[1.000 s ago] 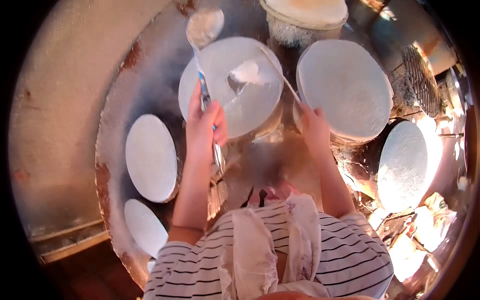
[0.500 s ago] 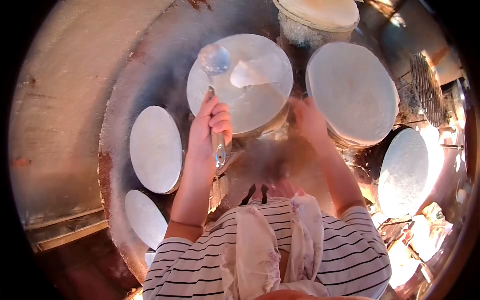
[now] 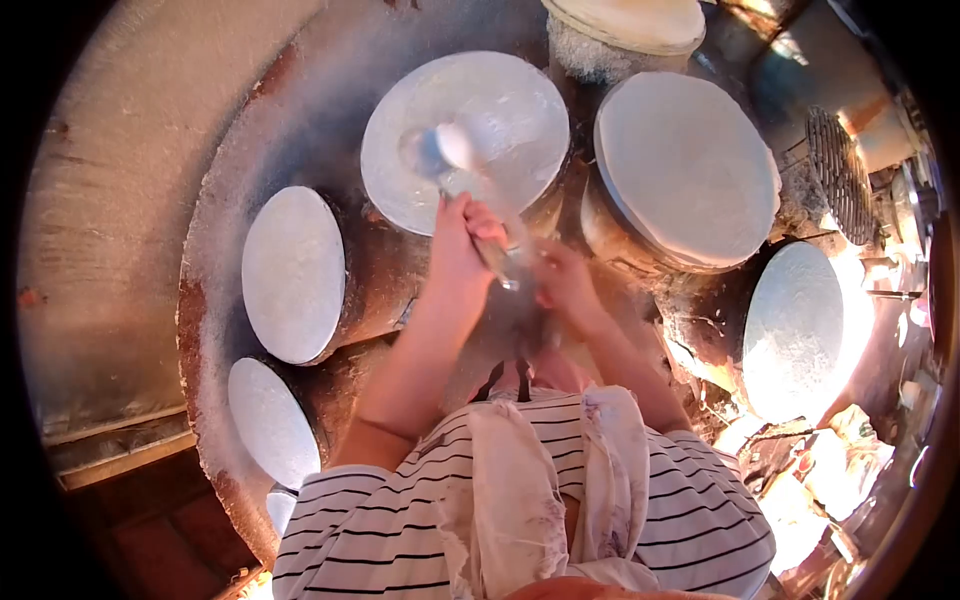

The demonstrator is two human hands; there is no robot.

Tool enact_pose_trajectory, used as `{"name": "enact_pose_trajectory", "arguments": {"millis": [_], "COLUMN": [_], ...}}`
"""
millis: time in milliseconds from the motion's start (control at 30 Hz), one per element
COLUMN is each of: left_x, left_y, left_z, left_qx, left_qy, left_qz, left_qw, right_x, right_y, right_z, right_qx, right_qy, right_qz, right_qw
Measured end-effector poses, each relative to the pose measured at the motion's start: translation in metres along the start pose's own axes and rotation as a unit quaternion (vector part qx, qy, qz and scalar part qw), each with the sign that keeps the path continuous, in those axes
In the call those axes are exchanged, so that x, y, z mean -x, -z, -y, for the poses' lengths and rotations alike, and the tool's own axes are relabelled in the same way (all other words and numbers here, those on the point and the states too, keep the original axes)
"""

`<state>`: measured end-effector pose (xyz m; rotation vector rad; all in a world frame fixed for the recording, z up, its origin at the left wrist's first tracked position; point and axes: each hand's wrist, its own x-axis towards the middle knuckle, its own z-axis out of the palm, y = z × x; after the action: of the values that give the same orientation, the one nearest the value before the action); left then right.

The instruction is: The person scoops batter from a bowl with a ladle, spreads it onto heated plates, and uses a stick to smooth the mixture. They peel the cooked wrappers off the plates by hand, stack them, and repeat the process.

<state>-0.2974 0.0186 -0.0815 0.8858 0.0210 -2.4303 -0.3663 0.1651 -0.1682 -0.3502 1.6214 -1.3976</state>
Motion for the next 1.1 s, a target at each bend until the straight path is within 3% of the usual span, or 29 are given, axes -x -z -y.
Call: {"name": "enact_pose_trajectory", "arguments": {"millis": [33,133,167,200,267,367,467,500,567,600,633,667,700,733,767,833,867,933,1000,1067,1100], "left_x": [-0.003,0.005,0.01,0.017,0.051,0.084,0.114,0.133,0.188,0.221,0.262,0.304,0.346,0.386,0.43,0.511,0.541,0.599,0.609,0.617,0.61], "left_y": [0.009,0.013,0.01,0.007,0.009,0.008,0.031,0.043,0.09,0.111,0.134,0.164,0.193,0.214,0.226,0.261,0.276,0.378,0.499,0.544,0.567], "left_z": [0.008,0.002,-0.006,-0.012,-0.006,-0.02,-0.031,-0.033,-0.047,-0.049,-0.053,-0.051,-0.048,-0.043,-0.029,0.001,0.019,0.057,0.095,0.104,0.101], "left_qx": [0.061,0.286,0.359,0.347,0.352,0.36,0.388,0.396,0.373,0.342,0.312,0.244,0.18,0.16,0.211,0.266,0.351,0.396,0.49,0.529,0.583], "left_qy": [0.016,0.125,0.171,0.166,0.151,0.093,0.077,0.064,0.032,0.019,-0.087,-0.173,-0.26,-0.365,-0.474,-0.587,-0.603,-0.59,-0.624,-0.615,-0.555], "left_qz": [0.023,0.136,0.173,0.207,0.259,0.3,0.324,0.339,0.375,0.425,0.43,0.444,0.445,0.429,0.347,0.234,0.18,0.03,-0.059,-0.159,-0.25], "left_qw": [0.998,0.94,0.901,0.899,0.887,0.878,0.859,0.851,0.848,0.838,0.843,0.845,0.838,0.811,0.782,0.728,0.693,0.703,0.606,0.563,0.538], "right_x": [-0.008,-0.011,-0.018,-0.029,-0.056,-0.031,-0.038,-0.048,-0.056,-0.064,-0.066,-0.025,-0.005,0.012,0.042,0.09,0.109,0.143,0.175,0.205,0.213], "right_y": [-0.004,0.002,0.01,0.023,0.053,0.035,0.04,0.051,0.07,0.077,0.078,0.051,0.026,-0.006,-0.04,-0.094,-0.103,-0.137,-0.147,-0.16,-0.167], "right_z": [0.002,0.014,0.023,0.031,0.033,0.029,0.04,0.035,0.019,-0.012,-0.041,-0.043,-0.077,-0.107,-0.112,-0.123,-0.133,-0.144,-0.164,-0.176,-0.181], "right_qx": [0.036,0.227,0.264,0.204,0.209,0.322,0.293,0.259,0.236,0.249,0.214,0.294,0.233,0.164,0.166,0.174,0.179,0.182,0.169,0.164,0.149], "right_qy": [0.006,0.306,0.315,0.201,0.17,0.234,0.241,0.214,0.19,0.316,0.219,0.144,0.136,0.121,0.093,0.054,0.052,0.057,0.025,-0.003,-0.018], "right_qz": [0.015,-0.033,-0.059,-0.063,-0.105,0.077,0.021,-0.048,-0.071,-0.027,0.052,0.083,0.162,0.226,0.269,0.35,0.367,0.398,0.414,0.418,0.434], "right_qw": [0.999,0.924,0.91,0.956,0.957,0.914,0.925,0.941,0.95,0.915,0.95,0.941,0.949,0.953,0.944,0.919,0.911,0.897,0.894,0.894,0.888]}}
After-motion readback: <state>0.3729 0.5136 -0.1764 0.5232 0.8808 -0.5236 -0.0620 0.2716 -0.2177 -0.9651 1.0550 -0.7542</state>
